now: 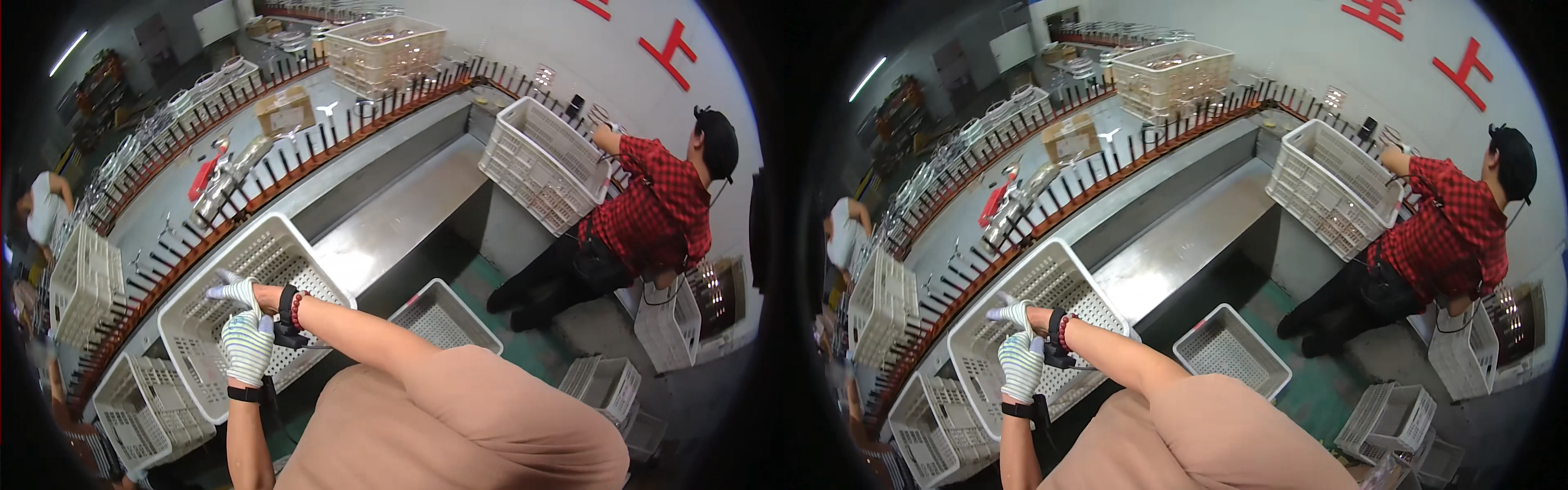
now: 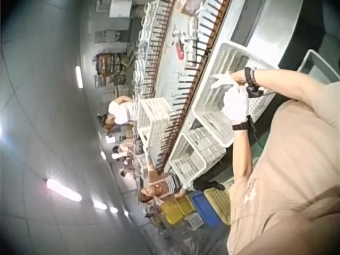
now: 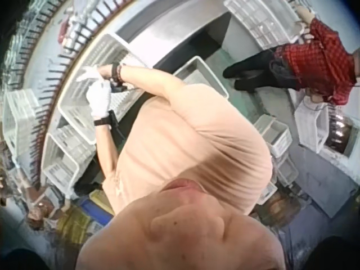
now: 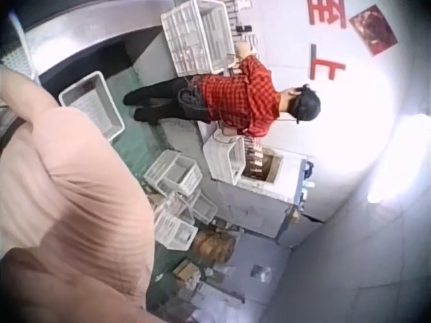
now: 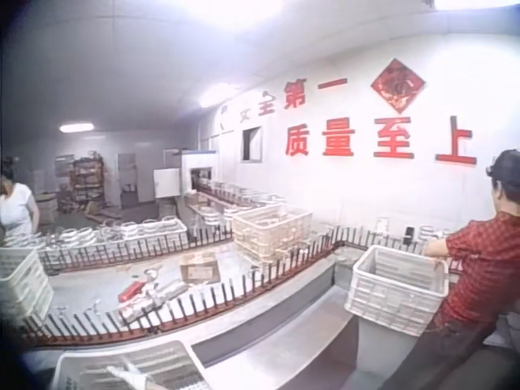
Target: The recorder is picking up copper-colored metal components from a conveyor belt and placing them into a white plastic basket.
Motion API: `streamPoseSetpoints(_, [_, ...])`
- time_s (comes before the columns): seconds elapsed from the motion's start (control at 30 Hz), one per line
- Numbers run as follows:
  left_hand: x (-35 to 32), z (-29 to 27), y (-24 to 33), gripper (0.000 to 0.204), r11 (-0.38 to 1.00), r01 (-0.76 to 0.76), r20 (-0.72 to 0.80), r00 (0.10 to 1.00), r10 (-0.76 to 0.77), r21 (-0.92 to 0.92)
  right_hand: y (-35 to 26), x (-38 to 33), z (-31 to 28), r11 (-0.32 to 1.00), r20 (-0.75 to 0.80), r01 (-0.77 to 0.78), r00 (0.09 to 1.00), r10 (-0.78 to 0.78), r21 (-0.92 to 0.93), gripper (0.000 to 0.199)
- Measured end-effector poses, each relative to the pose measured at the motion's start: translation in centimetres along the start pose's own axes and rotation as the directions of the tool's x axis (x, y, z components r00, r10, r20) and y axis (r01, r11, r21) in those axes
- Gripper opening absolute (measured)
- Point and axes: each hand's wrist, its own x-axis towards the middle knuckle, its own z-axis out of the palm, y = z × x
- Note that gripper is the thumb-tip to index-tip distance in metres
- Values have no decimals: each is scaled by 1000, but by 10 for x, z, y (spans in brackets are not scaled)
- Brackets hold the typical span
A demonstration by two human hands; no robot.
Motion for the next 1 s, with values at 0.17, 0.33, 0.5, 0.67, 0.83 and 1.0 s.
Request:
streamPoseSetpoints(0.17, [41,9,54,29,996,-69,46,996,72,-61,-4,9,-72,888,78,5,996,-46,460,76])
streamPoseSetpoints(0.33, [53,26,89,27,992,-84,42,995,88,-96,-8,-14,-101,993,29,122,992,-122,1,95])
streamPoseSetpoints(0.5, [71,49,115,26,992,-25,61,998,33,-121,-20,-27,-142,986,-128,117,987,-101,120,45])
streamPoseSetpoints(0.67, [86,67,139,26,1000,-6,140,990,7,-11,-13,-19,-172,998,316,-41,948,27,40,92])
streamPoseSetpoints(0.83, [111,97,158,25,856,247,97,969,-228,-454,-51,-37,-246,363,72,110,991,-117,-925,82])
streamPoseSetpoints(1.0, [168,148,171,39,732,297,-117,882,-457,-613,-60,-22,-268,-184,351,343,936,-17,-921,51])
